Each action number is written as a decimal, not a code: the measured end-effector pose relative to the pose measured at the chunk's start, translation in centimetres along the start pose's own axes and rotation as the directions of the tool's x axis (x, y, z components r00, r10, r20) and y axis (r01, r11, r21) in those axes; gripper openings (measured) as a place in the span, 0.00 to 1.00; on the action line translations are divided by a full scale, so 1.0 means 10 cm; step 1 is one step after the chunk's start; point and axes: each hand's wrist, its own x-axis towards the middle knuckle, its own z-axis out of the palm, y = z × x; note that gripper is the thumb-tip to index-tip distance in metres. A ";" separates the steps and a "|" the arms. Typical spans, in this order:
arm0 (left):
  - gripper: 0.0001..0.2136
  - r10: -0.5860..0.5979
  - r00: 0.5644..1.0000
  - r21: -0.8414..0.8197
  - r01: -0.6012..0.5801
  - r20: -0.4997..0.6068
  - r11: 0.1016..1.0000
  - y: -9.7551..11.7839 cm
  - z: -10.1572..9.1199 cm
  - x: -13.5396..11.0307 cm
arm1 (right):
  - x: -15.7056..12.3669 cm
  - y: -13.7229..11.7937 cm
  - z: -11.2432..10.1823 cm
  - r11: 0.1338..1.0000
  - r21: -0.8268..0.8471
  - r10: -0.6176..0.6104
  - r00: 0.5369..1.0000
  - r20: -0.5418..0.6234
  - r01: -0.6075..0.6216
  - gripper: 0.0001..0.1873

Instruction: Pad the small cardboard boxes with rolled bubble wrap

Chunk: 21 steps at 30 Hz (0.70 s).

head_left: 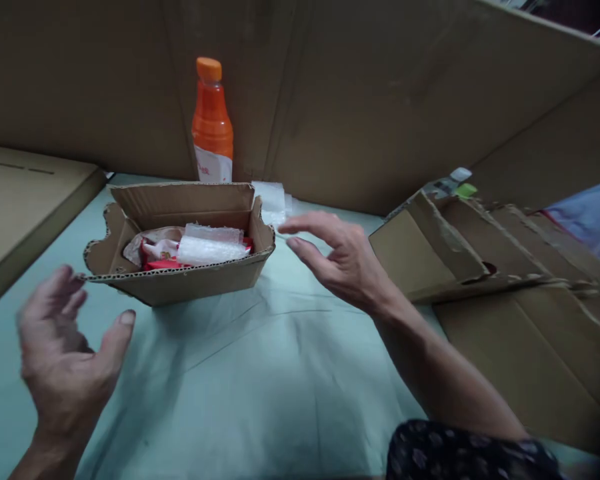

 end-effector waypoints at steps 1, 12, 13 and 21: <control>0.37 -0.055 0.998 -0.067 0.053 -0.024 0.996 -0.09 0.04 0.00 | -0.15 0.09 0.05 0.996 0.041 0.080 0.996 -0.039 -0.078 0.13; 0.29 -0.136 0.977 -0.295 0.179 0.161 0.939 0.05 0.65 0.16 | -0.40 0.40 0.63 0.920 0.139 0.364 0.931 0.042 -0.366 0.24; 0.29 -0.120 0.972 -0.320 0.181 0.202 0.930 0.16 0.75 0.09 | -0.55 0.41 0.52 0.908 0.128 0.402 0.915 -0.003 -0.399 0.22; 0.25 -0.271 0.896 -0.242 0.367 0.350 0.898 0.32 0.44 -0.81 | -1.74 0.03 0.36 0.939 0.039 0.341 0.913 -0.225 -0.342 0.14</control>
